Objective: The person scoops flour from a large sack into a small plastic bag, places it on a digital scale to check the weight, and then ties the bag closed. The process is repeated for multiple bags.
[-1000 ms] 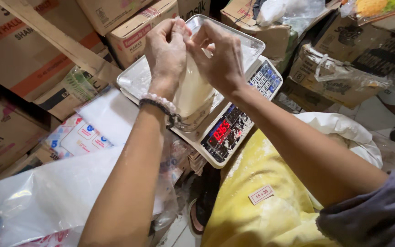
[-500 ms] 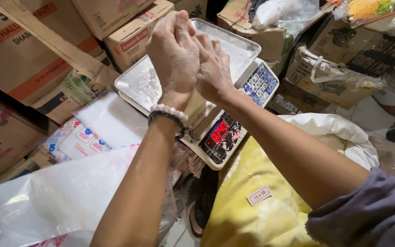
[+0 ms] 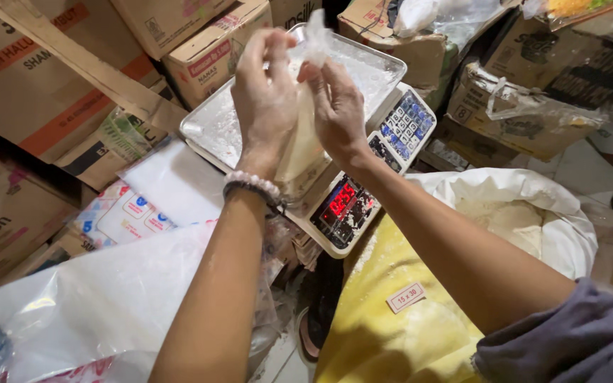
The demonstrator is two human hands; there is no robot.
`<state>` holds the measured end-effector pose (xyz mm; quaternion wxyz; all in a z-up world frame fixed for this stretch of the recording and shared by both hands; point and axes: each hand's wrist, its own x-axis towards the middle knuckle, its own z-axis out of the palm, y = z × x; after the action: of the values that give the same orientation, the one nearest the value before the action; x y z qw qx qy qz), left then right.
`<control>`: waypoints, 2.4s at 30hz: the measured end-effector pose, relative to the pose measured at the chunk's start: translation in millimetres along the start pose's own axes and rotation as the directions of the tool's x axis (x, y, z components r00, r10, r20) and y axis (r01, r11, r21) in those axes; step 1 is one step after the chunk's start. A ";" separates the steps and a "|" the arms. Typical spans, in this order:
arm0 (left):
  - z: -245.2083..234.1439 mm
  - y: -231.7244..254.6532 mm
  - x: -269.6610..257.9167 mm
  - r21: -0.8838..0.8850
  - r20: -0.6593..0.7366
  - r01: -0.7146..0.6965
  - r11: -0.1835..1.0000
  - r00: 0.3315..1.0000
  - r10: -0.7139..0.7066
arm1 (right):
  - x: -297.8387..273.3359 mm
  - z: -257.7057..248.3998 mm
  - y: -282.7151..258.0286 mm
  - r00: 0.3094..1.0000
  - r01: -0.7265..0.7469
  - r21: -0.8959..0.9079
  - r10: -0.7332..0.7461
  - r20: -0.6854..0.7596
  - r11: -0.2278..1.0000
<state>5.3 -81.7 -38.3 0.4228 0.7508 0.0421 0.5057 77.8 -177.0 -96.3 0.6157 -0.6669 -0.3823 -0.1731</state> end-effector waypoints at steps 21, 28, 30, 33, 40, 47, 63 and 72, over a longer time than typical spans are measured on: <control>-7.9 -8.5 -68.1 -0.261 0.509 0.728 0.634 0.661 -0.551 | -6.7 -104.2 -29.0 0.962 -0.199 0.580 0.271 -0.038 0.790; 2.0 43.7 -84.3 -0.293 0.787 0.936 0.193 0.351 -0.507 | -32.2 -140.3 -50.7 0.953 -0.195 0.619 0.297 -0.064 0.761; 8.1 58.1 -89.2 -0.278 0.778 0.935 0.221 0.354 -0.520 | -39.9 -152.3 -55.0 0.943 -0.226 0.577 0.326 -0.073 0.785; 16.5 74.3 -98.3 -0.243 0.775 0.923 0.298 0.370 -0.513 | -52.9 -170.4 -59.9 0.915 -0.268 0.588 0.393 -0.093 0.763; 57.2 94.7 -129.8 -0.344 0.793 0.901 0.266 0.430 -0.432 | -80.3 -216.5 -57.8 0.860 -0.277 0.612 0.476 -0.186 0.741; 83.2 121.3 -162.3 -0.373 0.748 0.799 0.472 0.560 -0.356 | -113.0 -260.3 -72.7 0.789 -0.331 0.681 0.587 -0.181 0.654; 168.3 180.0 -213.0 -0.092 0.860 0.828 0.553 0.346 -0.375 | -185.6 -348.6 -109.5 0.632 -0.355 0.779 0.746 -0.208 0.517; 228.9 210.1 -258.3 -0.128 0.945 0.773 0.621 0.286 -0.160 | -247.8 -402.0 -110.8 0.486 -0.230 0.838 0.804 -0.342 0.495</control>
<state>-14.6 -478.3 -113.0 0.7206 0.6743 -0.1004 -0.1262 -66.5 -639.5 -120.7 0.9320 -0.3471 0.0959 -0.0404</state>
